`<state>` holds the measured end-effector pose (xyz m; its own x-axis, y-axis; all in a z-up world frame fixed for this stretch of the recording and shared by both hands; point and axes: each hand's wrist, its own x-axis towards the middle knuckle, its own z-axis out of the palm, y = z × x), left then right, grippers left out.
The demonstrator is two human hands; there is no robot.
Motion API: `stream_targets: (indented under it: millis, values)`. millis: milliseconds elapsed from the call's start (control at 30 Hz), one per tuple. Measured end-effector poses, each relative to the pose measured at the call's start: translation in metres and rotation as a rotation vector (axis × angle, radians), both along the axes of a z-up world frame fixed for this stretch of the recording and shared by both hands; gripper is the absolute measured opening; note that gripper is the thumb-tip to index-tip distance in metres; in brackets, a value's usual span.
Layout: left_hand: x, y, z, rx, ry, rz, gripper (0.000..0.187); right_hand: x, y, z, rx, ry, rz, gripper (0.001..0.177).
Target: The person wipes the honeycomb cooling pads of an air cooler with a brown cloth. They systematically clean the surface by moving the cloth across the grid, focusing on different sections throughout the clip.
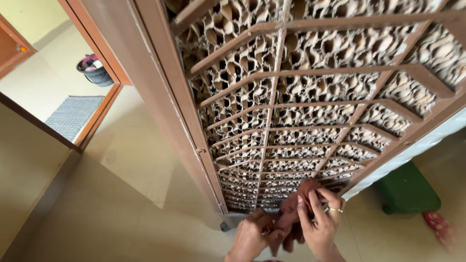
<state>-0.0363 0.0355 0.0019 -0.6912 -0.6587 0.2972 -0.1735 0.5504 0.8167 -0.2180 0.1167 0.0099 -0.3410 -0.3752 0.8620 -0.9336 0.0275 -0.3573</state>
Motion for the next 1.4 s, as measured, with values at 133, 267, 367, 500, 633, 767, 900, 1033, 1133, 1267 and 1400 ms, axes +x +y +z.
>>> stream_targets:
  millis: [133, 267, 367, 500, 633, 767, 900, 1033, 1133, 1267, 1400]
  values:
    - [0.007, -0.004, -0.003, -0.136, 0.018, 0.166, 0.013, 0.018, -0.011, -0.002, -0.069, -0.132, 0.096, 0.04]
    - [0.019, -0.009, 0.009, 0.044, 0.091, 0.361, 0.021, 0.046, -0.029, 0.005, -0.069, -0.111, 0.215, 0.033]
    - [0.024, -0.013, 0.021, 0.049, 0.227, 0.448, 0.033, 0.064, -0.04, 0.005, -0.015, 0.002, 0.218, 0.036]
    - [0.019, -0.007, 0.033, -0.122, 0.423, 0.477, 0.042, 0.05, -0.049, -0.002, -0.04, -0.083, 0.348, 0.033]
    - [0.005, 0.004, 0.036, -0.234, 0.43, 0.484, 0.043, 0.012, -0.028, -0.01, -0.104, -0.077, 0.211, 0.031]
    - [-0.011, 0.006, 0.039, -0.324, 0.499, 0.419, 0.042, -0.012, -0.009, -0.012, -0.125, -0.105, 0.076, 0.033]
    - [-0.019, 0.004, 0.041, -0.348, 0.569, 0.391, 0.039, -0.005, -0.018, -0.012, -0.176, -0.213, 0.147, 0.035]
    - [-0.021, 0.0, 0.035, -0.437, 0.555, 0.432, 0.039, 0.018, -0.04, -0.013, -0.196, -0.087, 0.22, 0.037]
    - [-0.021, -0.005, 0.029, -0.438, 0.551, 0.463, 0.04, 0.033, -0.049, -0.012, -0.103, -0.034, 0.263, 0.04]
    - [-0.019, -0.008, 0.024, -0.431, 0.564, 0.457, 0.042, 0.025, -0.052, -0.002, -0.154, -0.035, 0.318, 0.037]
    - [-0.021, -0.007, 0.026, -0.443, 0.561, 0.425, 0.046, -0.005, -0.034, 0.01, -0.167, -0.077, 0.248, 0.035]
